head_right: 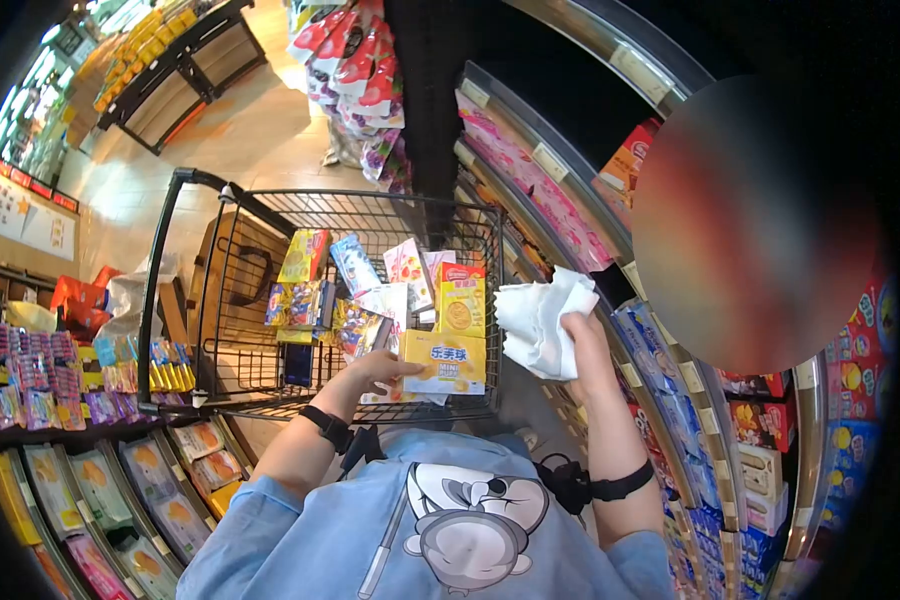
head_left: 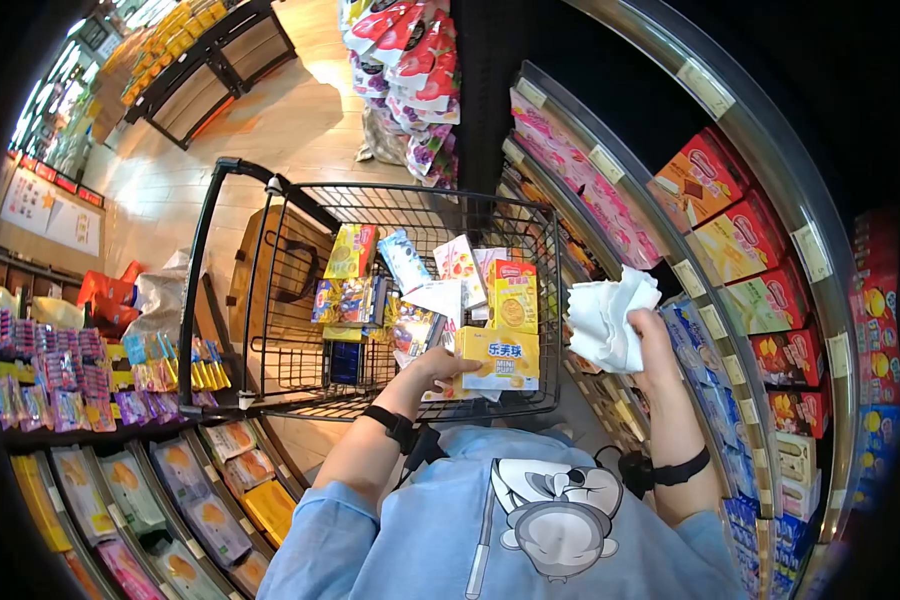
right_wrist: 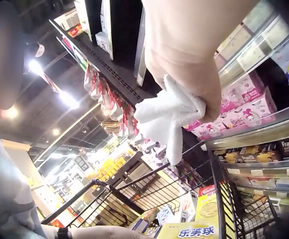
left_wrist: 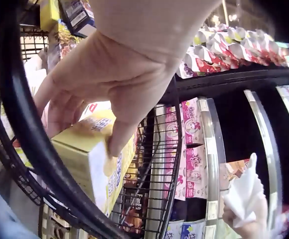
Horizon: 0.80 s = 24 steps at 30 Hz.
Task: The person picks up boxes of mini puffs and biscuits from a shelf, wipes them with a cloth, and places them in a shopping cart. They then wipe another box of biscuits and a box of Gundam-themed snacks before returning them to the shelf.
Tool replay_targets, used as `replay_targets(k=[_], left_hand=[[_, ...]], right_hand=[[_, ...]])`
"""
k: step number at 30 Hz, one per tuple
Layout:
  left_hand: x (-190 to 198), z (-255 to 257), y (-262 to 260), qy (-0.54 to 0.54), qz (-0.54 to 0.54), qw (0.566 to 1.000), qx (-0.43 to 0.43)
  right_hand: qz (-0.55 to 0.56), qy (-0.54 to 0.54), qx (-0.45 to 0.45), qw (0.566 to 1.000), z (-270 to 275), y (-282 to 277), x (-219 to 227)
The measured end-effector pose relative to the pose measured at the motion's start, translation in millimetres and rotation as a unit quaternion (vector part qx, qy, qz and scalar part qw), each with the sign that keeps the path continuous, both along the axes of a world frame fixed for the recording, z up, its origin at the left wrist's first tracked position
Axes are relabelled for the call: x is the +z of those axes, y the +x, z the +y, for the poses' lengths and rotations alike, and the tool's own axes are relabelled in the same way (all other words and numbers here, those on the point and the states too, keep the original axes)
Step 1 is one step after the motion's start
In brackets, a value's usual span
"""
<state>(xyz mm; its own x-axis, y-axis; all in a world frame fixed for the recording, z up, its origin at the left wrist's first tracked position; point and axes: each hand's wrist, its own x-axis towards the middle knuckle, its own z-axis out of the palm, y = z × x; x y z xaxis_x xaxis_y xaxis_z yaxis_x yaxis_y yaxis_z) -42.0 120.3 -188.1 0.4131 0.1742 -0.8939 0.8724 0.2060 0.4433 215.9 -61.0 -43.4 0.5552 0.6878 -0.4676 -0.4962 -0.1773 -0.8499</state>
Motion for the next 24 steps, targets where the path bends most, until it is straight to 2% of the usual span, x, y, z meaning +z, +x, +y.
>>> replay_targets(k=[1,2,3,4,5,7,8,10,11,12,14,15,16,17,18,19,20,21,22,24], left_hand=[[-0.4,-0.6,-0.1,-0.007,0.002,0.999,0.043],[-0.9,0.0,-0.5,-0.006,0.002,0.999,0.037],[7.2,0.1,-1.0,-0.028,-0.018,0.997,0.07],[15.0,-0.1,-2.7,-0.051,-0.038,0.993,0.103],[20.2,0.5,-8.3,-0.048,-0.037,0.993,0.099],[35.3,1.6,-20.5,0.013,-0.21,0.97,0.123],[46.4,-1.2,-23.2,0.018,-0.21,0.97,0.118],[91.7,-10.6,-26.5,0.154,-0.359,0.91,0.14],[126.1,-13.8,-24.4,0.211,-0.331,0.915,0.098],[129.9,-15.6,-25.2,0.215,-0.332,0.914,0.094],[134.7,-24.0,-30.9,0.39,-0.432,0.812,0.038],[141.8,-30.9,-32.7,0.204,-0.412,0.86,0.222],[120.7,-30.9,-31.8,-0.003,-0.442,0.798,0.409],[104.3,-34.6,-39.1,0.02,-0.462,0.776,0.429],[107.3,-36.0,-38.4,0.042,-0.481,0.753,0.447],[118.0,-32.0,-45.3,0.275,-0.485,0.783,0.275],[131.5,-29.1,-53.9,0.484,-0.449,0.747,0.081],[144.2,-32.2,-55.5,0.511,-0.429,0.741,0.068],[149.5,-33.8,-50.0,0.521,-0.449,0.72,0.092],[135.6,-31.1,-57.9,0.487,-0.452,0.74,0.107]], right_hand=[[-0.039,0.0,-0.021,0.999,-2.8,-8.2,1.7],[-0.076,0.001,-0.041,0.996,-6.2,-13.5,2.1],[-0.126,0.021,-0.042,0.991,-9.7,-14.7,-4.5],[-0.125,0.022,-0.047,0.991,-11.1,-15.2,-7.5],[-0.211,0.008,-0.054,0.976,-11.5,-16.0,-9.5],[-0.358,-0.024,-0.071,0.931,-4.6,-23.5,-3.3],[-0.357,-0.02,-0.076,0.931,0.7,-32.2,-0.2],[-0.453,0.007,0.006,0.891,13.6,-53.1,6.2],[-0.575,0.085,0.079,0.81,24.9,-66.2,32.2],[-0.679,0.159,0.148,0.701,35.9,-79.4,56.8],[-0.705,0.168,0.283,0.628,40.5,-108.8,52.7],[-0.724,0.166,0.294,0.601,39.5,-117.5,57.8],[-0.742,0.162,0.306,0.574,37.5,-121.8,63.1],[-0.747,0.171,0.314,0.56,37.2,-121.4,64.8],[-0.751,0.171,0.309,0.558,37.0,-118.5,66.4],[-0.749,0.168,0.311,0.561,34.8,-114.0,67.4],[-0.746,0.165,0.314,0.564,32.3,-108.4,68.4],[-0.75,0.156,0.297,0.57,31.7,-97.5,67.3],[-0.751,0.157,0.296,0.569,31.1,-83.4,66.4],[-0.745,0.073,0.274,0.603,28.9,-52.2,61.9]])
